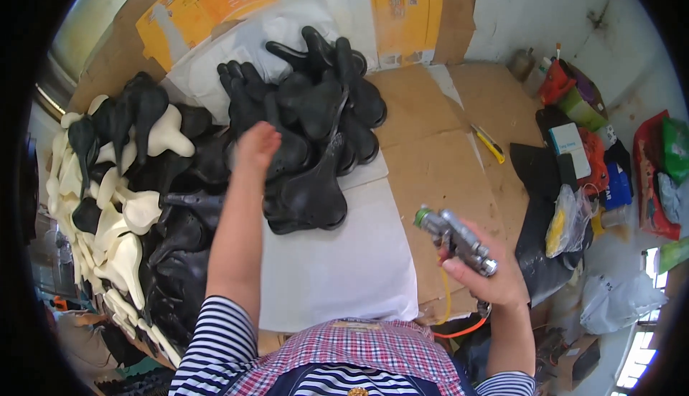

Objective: Sorting bicycle saddle foam and covers, then applying adhesive with a spray gun.

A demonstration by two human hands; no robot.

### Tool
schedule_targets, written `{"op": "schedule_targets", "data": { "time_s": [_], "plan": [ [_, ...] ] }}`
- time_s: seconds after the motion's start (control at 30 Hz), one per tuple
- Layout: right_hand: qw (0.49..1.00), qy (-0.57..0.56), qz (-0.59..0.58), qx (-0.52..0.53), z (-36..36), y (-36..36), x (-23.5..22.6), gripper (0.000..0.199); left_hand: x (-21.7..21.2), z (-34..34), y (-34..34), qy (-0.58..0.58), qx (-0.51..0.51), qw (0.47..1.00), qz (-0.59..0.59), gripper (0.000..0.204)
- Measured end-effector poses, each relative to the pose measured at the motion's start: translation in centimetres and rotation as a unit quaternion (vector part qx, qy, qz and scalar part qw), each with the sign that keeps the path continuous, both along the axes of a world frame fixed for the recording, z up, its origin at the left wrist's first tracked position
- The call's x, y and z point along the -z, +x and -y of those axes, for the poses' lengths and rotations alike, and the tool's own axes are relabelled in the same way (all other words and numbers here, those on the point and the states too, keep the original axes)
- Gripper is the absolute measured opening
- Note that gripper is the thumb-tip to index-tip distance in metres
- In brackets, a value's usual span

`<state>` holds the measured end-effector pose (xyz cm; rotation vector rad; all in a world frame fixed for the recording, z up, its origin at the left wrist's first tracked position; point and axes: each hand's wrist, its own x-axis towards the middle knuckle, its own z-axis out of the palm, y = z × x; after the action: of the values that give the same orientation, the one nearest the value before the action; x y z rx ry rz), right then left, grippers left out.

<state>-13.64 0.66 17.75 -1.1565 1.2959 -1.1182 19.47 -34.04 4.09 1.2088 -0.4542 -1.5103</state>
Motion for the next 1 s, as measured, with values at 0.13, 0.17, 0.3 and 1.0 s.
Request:
{"op": "schedule_targets", "data": {
  "time_s": [0.13, 0.17, 0.3, 1.0],
  "plan": [
    [0.998, 0.049, -0.024, 0.033, 0.6, 1.0, 0.7, 0.060, 9.5, 6.9, -6.8, 0.038, 0.081, 0.975, 0.203, 0.024],
    [0.999, 0.041, -0.015, 0.030, 0.6, 1.1, 0.8, 0.061, 11.5, 9.1, -6.7, 0.044, 0.080, 0.956, 0.279, 0.028],
    [0.999, -0.001, 0.047, 0.001, 1.0, 1.9, -0.7, 0.059, 14.1, 14.5, 2.2, 0.155, 0.047, 0.785, 0.598, 0.040],
    [0.997, -0.070, 0.017, 0.014, -6.4, 3.6, -4.2, 0.061, 0.8, -12.1, 2.3, -0.021, 0.237, 0.966, 0.099, 0.040]
  ]
}}
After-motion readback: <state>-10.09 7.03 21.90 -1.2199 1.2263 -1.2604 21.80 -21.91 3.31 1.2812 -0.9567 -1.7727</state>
